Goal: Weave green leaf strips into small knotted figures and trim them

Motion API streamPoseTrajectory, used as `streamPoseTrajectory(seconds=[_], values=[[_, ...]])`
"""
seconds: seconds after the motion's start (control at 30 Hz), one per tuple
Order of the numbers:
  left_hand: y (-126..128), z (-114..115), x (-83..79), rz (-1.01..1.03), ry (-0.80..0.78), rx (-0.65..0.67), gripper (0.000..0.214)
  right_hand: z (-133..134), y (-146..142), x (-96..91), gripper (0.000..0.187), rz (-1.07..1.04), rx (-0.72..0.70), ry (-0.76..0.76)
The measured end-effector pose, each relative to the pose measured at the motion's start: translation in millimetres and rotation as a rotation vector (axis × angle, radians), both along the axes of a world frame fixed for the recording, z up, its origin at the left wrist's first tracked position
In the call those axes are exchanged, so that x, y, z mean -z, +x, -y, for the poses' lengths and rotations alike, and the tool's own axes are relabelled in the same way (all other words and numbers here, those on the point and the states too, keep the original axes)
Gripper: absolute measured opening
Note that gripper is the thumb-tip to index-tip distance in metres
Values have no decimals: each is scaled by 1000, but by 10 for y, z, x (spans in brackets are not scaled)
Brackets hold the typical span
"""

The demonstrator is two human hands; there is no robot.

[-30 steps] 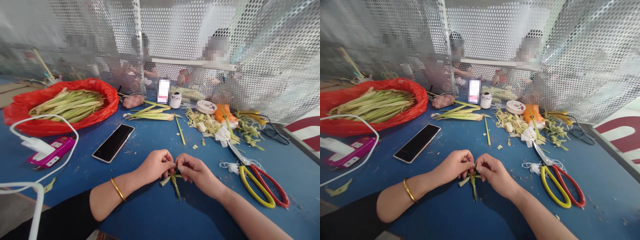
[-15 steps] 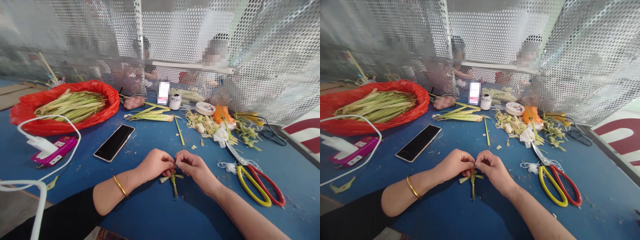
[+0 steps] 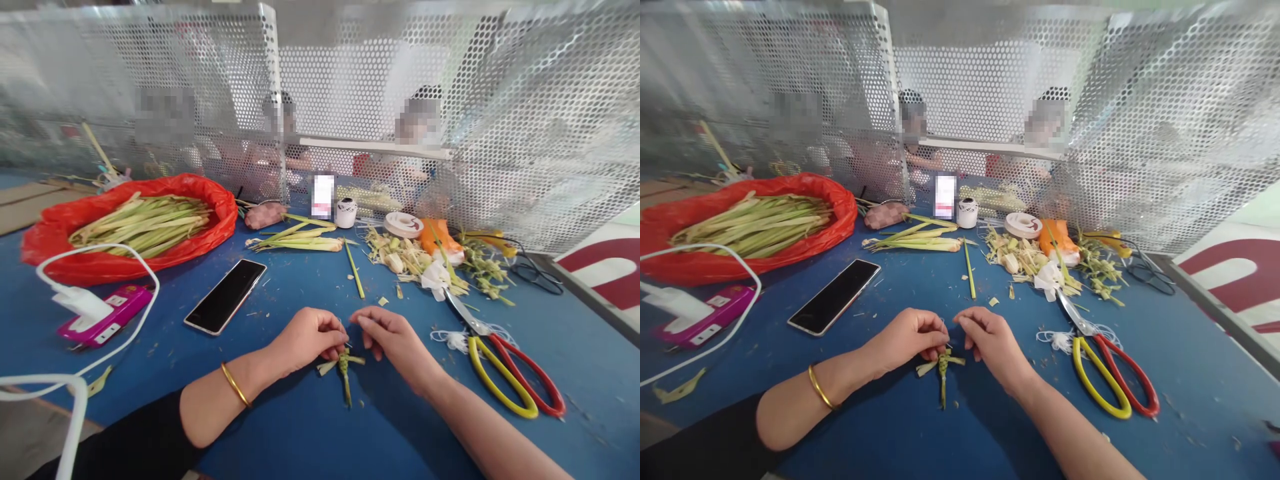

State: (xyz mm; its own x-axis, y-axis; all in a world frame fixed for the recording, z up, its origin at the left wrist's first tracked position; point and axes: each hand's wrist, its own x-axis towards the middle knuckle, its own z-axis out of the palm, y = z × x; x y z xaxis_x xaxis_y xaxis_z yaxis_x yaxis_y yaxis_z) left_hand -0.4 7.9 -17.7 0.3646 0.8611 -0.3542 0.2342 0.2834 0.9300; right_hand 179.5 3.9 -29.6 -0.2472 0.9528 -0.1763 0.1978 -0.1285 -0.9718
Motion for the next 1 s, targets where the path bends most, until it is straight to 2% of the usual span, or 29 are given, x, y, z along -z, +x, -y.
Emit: streamPoseTrajectory(seconds=[0.07, 0.13, 0.27, 0.47, 0.73, 0.8, 0.87, 0.93, 1.0], values=[[-1, 0, -10, -1, 1, 6, 10, 2, 51, -2, 25, 73, -68, -5], [0, -1, -17, -4, 7, 5, 8, 16, 57, 3, 18, 139, -113, 62], [7, 1, -31, -7, 13, 1, 8, 47, -8, 31, 15, 251, -87, 240], [13, -10, -58, -45, 27, -6, 10, 42, 8, 47, 13, 161, -117, 215], [-2, -32, -71, -85, 28, -25, 6, 56, 50, -7, 12, 244, -264, 400], [-17, -35, -57, -55, 29, -18, 6, 46, 49, 8, 10, 216, -245, 369], [-30, -33, -41, -31, 33, -10, 7, 25, 35, 39, 4, 111, -169, 286], [-37, -29, -27, -21, 42, -2, 10, -3, 5, 75, 19, -8, -91, 195], [-36, -28, -15, -22, 60, 8, 11, -27, -31, 102, 27, -64, -77, 149]])
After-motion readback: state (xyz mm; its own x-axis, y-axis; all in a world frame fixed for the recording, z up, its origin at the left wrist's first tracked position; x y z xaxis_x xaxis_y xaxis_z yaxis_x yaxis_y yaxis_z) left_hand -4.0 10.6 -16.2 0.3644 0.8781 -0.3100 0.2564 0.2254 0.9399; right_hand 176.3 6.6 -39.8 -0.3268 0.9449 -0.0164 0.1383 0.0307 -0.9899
